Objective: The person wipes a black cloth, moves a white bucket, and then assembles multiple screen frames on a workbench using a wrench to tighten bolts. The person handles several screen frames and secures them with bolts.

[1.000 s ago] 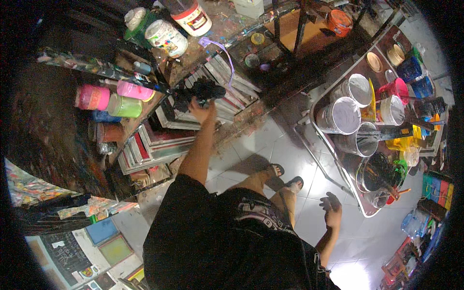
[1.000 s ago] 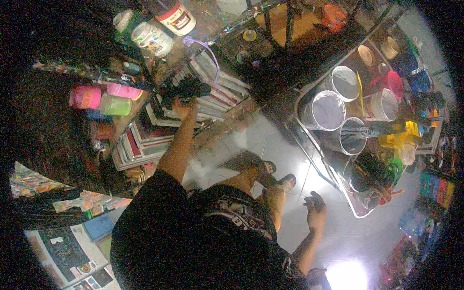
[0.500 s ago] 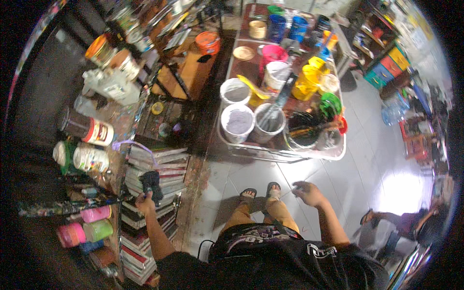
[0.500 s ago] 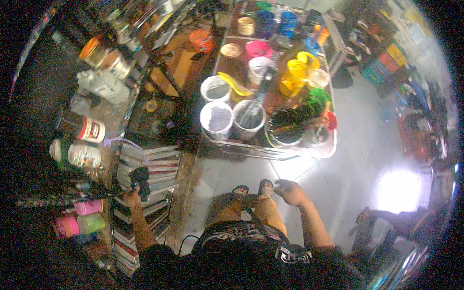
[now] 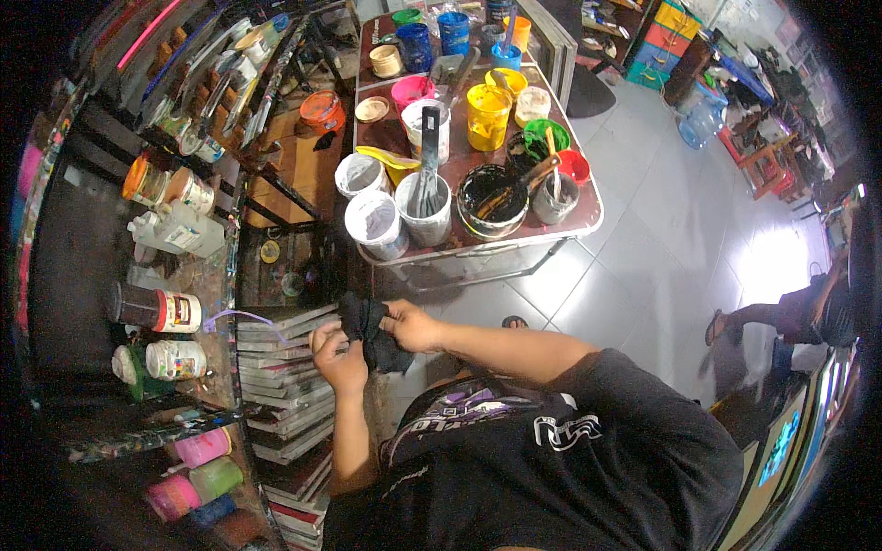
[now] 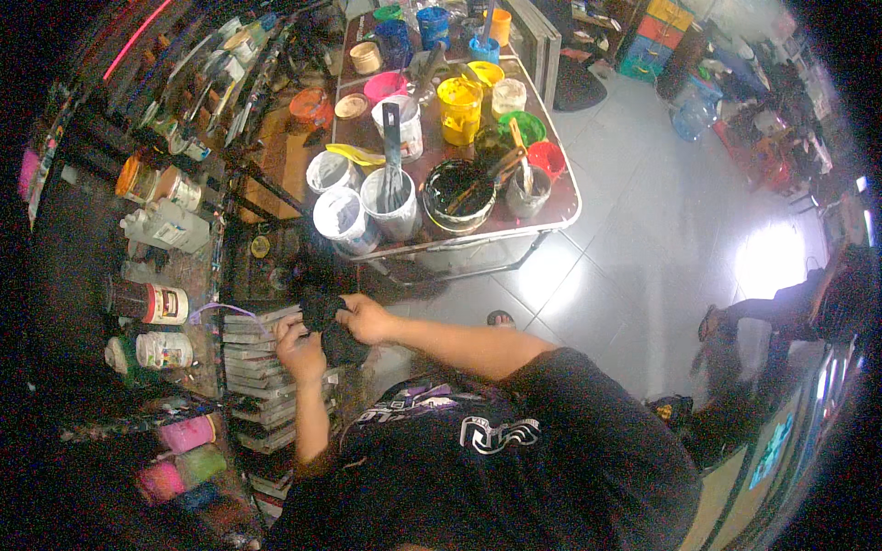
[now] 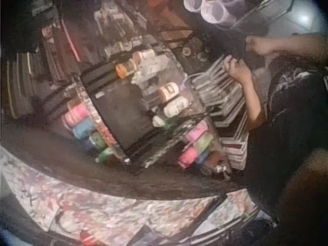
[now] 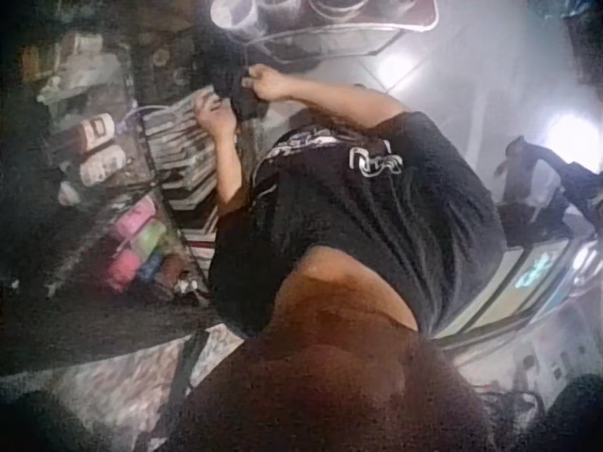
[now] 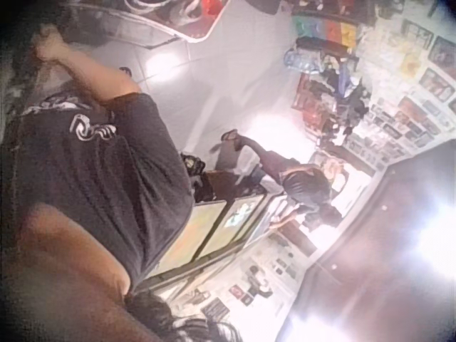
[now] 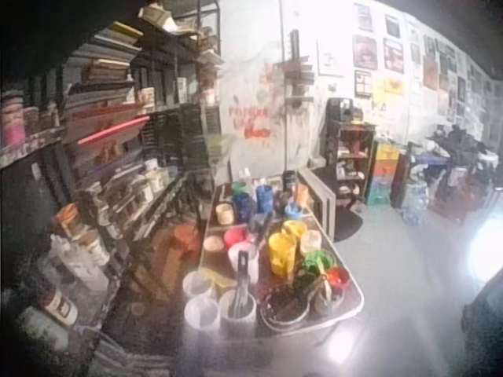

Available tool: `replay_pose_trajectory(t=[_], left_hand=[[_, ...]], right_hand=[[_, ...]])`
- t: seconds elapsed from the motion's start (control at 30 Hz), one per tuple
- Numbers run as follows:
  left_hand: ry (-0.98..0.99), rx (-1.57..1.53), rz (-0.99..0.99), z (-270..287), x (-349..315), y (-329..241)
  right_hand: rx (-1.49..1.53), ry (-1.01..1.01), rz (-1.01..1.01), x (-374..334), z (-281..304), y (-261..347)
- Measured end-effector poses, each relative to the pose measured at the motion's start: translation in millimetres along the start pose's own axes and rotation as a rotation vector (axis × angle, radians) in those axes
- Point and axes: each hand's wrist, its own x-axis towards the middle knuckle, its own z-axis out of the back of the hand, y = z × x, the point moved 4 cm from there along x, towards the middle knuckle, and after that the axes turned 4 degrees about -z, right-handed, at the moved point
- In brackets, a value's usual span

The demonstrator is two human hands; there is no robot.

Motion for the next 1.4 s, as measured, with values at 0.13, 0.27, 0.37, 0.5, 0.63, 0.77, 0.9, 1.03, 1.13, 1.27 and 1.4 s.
replay_pose_trajectory(t=[0.13,0.27,0.37,0.5,0.63,0.77,0.9,1.03,1.13,1.27,1.4], left_hand=[[-0.021,-0.115,0.22,-7,-16,27],[0.084,-1.328,0.867,-34,-36,7],[0.181,-1.208,0.8,-17,-29,19],[0.026,-0.951,0.869,9,-40,49],[-0.068,-0.725,0.856,17,-62,72],[-0.27,-0.381,0.849,54,-83,119],[-0.752,-0.511,1.142,122,-95,146],[-0.999,-0.588,1.134,180,-114,216],[-1.068,-0.487,1.216,201,-114,271],[-0.26,0.683,1.34,193,-147,363],[-0.456,0.372,1.067,165,-120,332]], right_hand=[[-0.293,-0.196,0.241,-1,3,24],[-0.551,-0.227,0.341,-8,-12,50],[-0.823,-0.177,0.282,-4,-13,39],[-0.907,-0.091,0.387,4,-19,12],[-1.003,-0.037,0.266,6,-2,-24],[-0.666,0.045,0.082,4,10,-18],[-0.461,-0.099,-0.178,-8,29,-9],[-0.444,-0.192,-0.266,-21,58,-15],[-0.393,-0.249,-0.336,-35,66,-13],[-0.402,-0.399,-0.264,-51,75,-8],[-0.428,-0.538,-0.156,-75,93,-2]])
